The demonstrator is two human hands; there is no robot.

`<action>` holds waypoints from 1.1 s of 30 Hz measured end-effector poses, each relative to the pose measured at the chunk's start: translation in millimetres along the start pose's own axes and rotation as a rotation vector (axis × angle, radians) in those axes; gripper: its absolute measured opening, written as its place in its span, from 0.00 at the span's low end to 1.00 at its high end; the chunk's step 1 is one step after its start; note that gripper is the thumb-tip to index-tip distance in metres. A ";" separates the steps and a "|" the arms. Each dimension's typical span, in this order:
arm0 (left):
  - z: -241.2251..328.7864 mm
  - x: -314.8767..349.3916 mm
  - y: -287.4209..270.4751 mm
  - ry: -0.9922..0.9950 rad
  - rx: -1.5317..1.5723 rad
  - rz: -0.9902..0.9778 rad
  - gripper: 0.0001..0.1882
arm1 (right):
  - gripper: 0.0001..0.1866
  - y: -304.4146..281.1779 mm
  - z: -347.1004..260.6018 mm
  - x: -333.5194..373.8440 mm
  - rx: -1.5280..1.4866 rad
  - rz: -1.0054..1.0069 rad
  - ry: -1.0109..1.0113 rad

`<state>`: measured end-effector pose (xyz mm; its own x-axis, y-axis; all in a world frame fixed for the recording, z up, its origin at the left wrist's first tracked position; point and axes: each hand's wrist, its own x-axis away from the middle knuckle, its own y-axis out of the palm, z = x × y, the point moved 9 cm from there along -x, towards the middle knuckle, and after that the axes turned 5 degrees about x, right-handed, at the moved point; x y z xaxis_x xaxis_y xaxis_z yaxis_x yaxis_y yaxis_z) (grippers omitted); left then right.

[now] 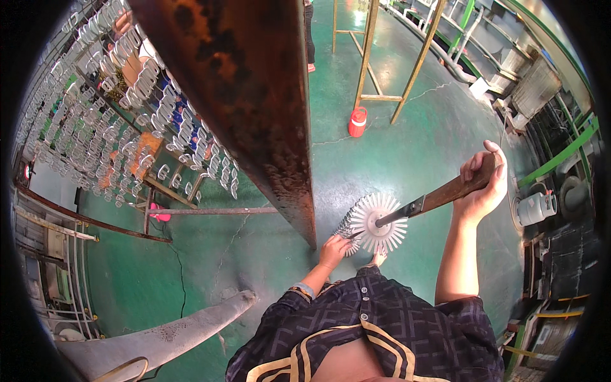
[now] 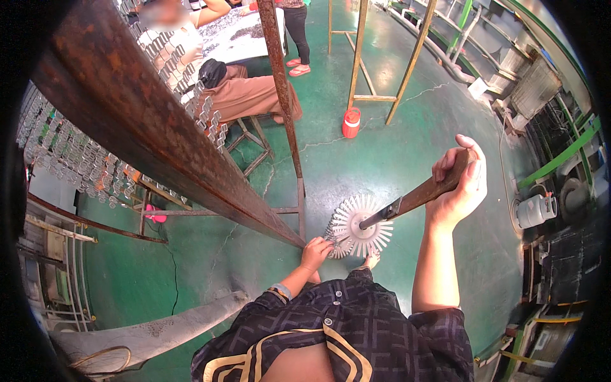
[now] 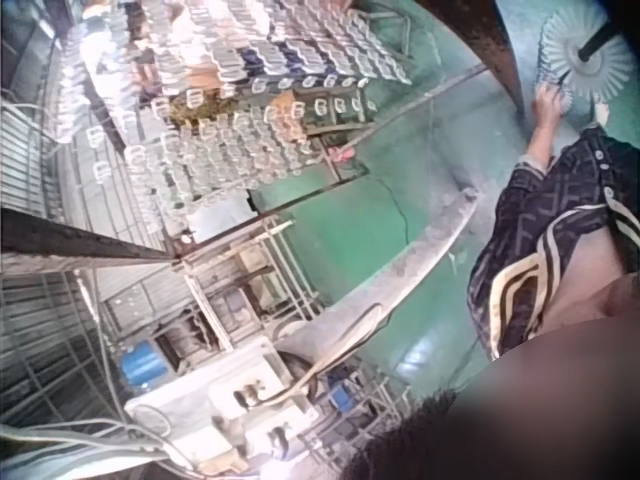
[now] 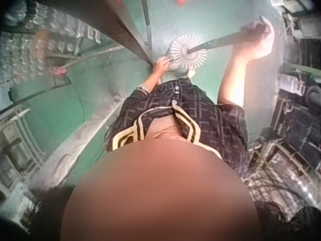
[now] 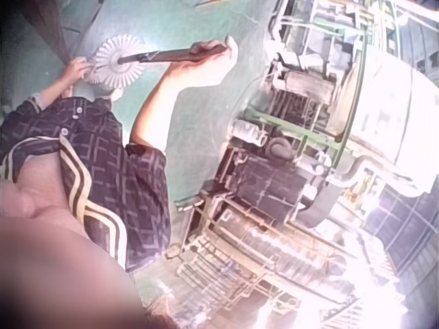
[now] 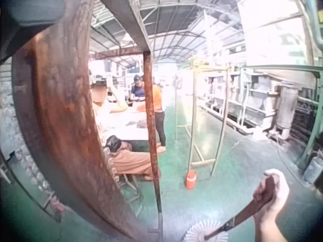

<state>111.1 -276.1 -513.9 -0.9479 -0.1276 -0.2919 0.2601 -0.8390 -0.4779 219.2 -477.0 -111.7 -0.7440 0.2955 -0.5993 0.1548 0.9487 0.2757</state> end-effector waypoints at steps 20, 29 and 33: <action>-6.8 -1.1 3.0 -0.036 0.012 0.067 0.06 | 0.17 11.2 -6.3 9.0 0.016 0.068 -0.030; -17.6 -1.6 12.0 -0.081 -0.034 0.053 0.07 | 0.16 9.7 -9.8 11.5 0.052 0.080 -0.039; -23.2 -2.3 20.5 -0.101 -0.023 -0.009 0.08 | 0.15 7.6 -9.6 11.8 0.052 0.108 -0.049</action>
<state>122.8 -280.8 -542.2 -0.9636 -0.1738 -0.2034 0.2548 -0.8279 -0.4996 205.3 -467.4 -109.5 -0.6883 0.4007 -0.6047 0.2669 0.9150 0.3024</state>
